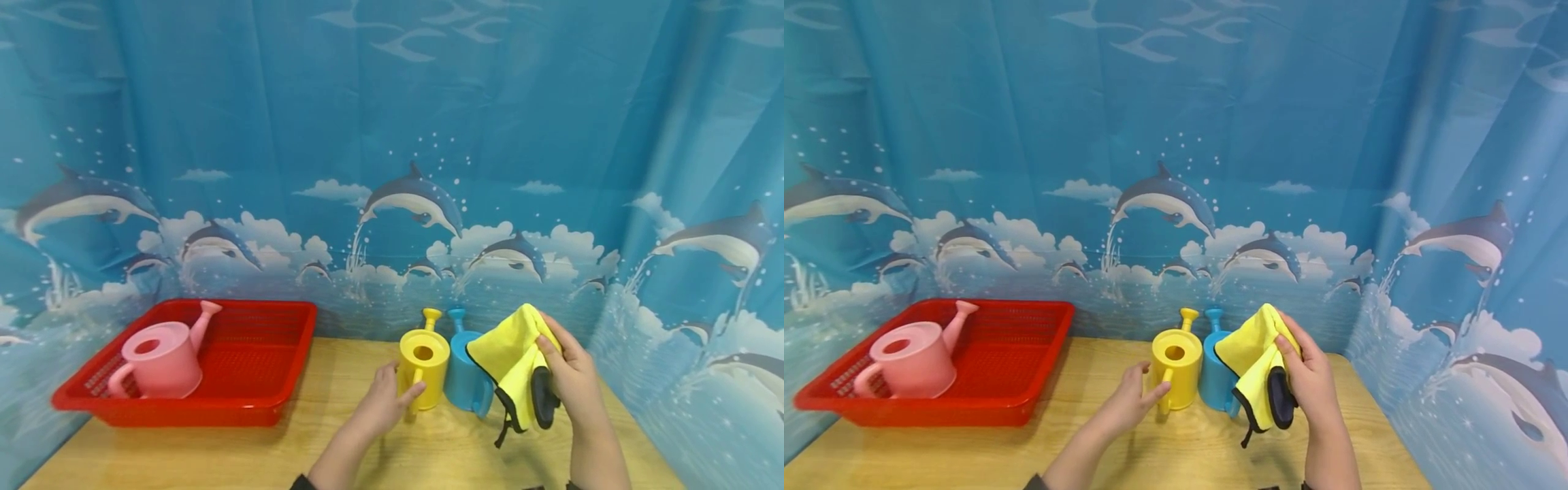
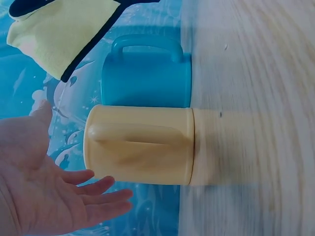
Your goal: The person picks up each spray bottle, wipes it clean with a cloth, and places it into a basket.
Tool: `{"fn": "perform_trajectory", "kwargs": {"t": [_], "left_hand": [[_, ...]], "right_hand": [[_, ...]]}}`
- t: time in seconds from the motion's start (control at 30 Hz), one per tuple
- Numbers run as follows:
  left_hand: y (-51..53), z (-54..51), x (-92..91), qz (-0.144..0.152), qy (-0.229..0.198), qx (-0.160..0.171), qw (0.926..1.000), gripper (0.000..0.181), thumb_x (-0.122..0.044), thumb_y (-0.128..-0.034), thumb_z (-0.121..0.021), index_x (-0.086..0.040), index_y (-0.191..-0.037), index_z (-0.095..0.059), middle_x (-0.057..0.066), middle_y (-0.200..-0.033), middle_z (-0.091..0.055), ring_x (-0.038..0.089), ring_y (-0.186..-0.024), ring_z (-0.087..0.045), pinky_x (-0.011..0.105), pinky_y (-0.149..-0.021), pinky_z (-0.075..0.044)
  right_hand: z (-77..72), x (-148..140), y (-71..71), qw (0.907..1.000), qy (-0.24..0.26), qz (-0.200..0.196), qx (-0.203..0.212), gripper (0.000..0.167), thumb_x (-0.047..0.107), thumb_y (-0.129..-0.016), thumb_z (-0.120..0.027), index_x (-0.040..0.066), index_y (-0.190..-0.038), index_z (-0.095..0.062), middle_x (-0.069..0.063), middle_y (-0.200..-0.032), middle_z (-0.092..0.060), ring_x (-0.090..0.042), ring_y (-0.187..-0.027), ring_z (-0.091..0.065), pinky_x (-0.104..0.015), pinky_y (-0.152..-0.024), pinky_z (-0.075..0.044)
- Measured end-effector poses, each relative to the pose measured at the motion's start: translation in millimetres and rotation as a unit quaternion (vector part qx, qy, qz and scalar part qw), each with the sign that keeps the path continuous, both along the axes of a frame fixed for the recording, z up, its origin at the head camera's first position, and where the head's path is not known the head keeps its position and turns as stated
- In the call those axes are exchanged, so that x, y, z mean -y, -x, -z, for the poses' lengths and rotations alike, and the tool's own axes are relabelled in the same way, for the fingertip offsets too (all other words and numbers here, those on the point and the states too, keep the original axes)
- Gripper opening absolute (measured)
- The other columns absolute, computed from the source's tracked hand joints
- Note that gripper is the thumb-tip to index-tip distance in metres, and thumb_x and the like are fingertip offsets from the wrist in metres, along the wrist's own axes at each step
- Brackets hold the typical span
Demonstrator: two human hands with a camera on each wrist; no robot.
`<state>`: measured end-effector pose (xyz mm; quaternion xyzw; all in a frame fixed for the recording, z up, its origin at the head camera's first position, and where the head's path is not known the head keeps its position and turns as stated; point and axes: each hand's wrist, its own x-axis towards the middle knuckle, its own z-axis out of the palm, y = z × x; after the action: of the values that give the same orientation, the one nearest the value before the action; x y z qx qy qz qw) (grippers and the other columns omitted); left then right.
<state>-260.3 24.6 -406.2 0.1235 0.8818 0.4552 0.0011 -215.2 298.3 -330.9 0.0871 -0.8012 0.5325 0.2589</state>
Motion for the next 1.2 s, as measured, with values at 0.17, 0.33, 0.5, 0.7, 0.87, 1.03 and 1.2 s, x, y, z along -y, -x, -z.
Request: {"fn": "perform_trajectory", "kwargs": {"t": [0.17,0.33,0.5,0.7,0.87,1.03,1.2], "left_hand": [[1.9,3.3,-1.4,0.003,0.000,0.021,0.9998,0.073,-0.049,-0.0935,-0.056,0.008,-0.134,-0.039,0.029,-0.134,-0.044,0.046,-0.124,-0.047,0.061,-0.101,-0.039],[6.2,8.2,-1.3,0.038,-0.005,0.035,0.9987,0.060,-0.044,-0.0956,-0.056,0.007,-0.124,-0.047,0.023,-0.119,-0.054,0.039,-0.112,-0.056,0.058,-0.095,-0.044],[8.3,11.2,-3.6,0.080,-0.011,0.040,0.9959,0.049,-0.036,-0.0978,-0.055,0.007,-0.121,-0.049,0.022,-0.117,-0.055,0.038,-0.112,-0.056,0.057,-0.096,-0.043],[9.5,19.2,-3.3,0.093,-0.009,0.036,0.9950,0.043,-0.028,-0.0972,-0.058,0.007,-0.120,-0.050,0.022,-0.117,-0.055,0.037,-0.110,-0.057,0.056,-0.094,-0.044],[8.9,22.4,-0.2,0.094,-0.019,0.047,0.9943,0.041,-0.029,-0.0970,-0.058,0.005,-0.119,-0.050,0.019,-0.115,-0.057,0.034,-0.108,-0.057,0.056,-0.091,-0.046],[9.6,19.7,-1.3,0.100,-0.038,0.048,0.9931,0.038,-0.029,-0.0979,-0.056,0.002,-0.118,-0.052,0.017,-0.114,-0.059,0.031,-0.105,-0.058,0.053,-0.089,-0.048],[10.1,20.9,-4.5,0.101,-0.046,0.043,0.9929,0.035,-0.029,-0.0993,-0.054,0.002,-0.118,-0.053,0.017,-0.113,-0.061,0.031,-0.104,-0.059,0.052,-0.088,-0.048]], "right_hand": [[0.6,0,0.4,1.0000,0.001,0.002,0.000,0.047,0.026,-0.103,-0.044,0.005,-0.145,-0.040,0.029,-0.121,-0.046,0.009,-0.096,-0.057,-0.012,-0.074,-0.051],[1.3,1,1.4,1.0000,0.000,-0.001,-0.004,0.046,0.025,-0.103,-0.045,0.006,-0.145,-0.041,0.029,-0.122,-0.046,0.009,-0.095,-0.057,-0.012,-0.074,-0.051],[1.8,0,1.4,0.9998,-0.001,-0.004,-0.020,0.044,0.022,-0.103,-0.045,0.006,-0.144,-0.043,0.030,-0.122,-0.047,0.008,-0.095,-0.057,-0.010,-0.074,-0.050],[1.6,2,2.1,0.9999,-0.002,-0.001,0.010,0.046,0.026,-0.103,-0.045,0.009,-0.145,-0.042,0.029,-0.121,-0.047,0.006,-0.092,-0.058,-0.013,-0.072,-0.051],[4.5,4,2.8,0.9999,-0.002,-0.014,0.000,0.045,0.024,-0.103,-0.044,0.007,-0.145,-0.042,0.029,-0.123,-0.047,0.007,-0.094,-0.058,-0.013,-0.073,-0.052],[4.6,2,4.1,0.9995,0.001,-0.022,-0.021,0.044,0.021,-0.103,-0.044,0.005,-0.144,-0.042,0.028,-0.123,-0.048,0.007,-0.094,-0.059,-0.012,-0.073,-0.052],[4.4,2,3.5,0.9997,-0.007,-0.013,-0.017,0.044,0.022,-0.103,-0.044,0.006,-0.144,-0.043,0.029,-0.122,-0.048,0.006,-0.092,-0.058,-0.013,-0.071,-0.051]]}}
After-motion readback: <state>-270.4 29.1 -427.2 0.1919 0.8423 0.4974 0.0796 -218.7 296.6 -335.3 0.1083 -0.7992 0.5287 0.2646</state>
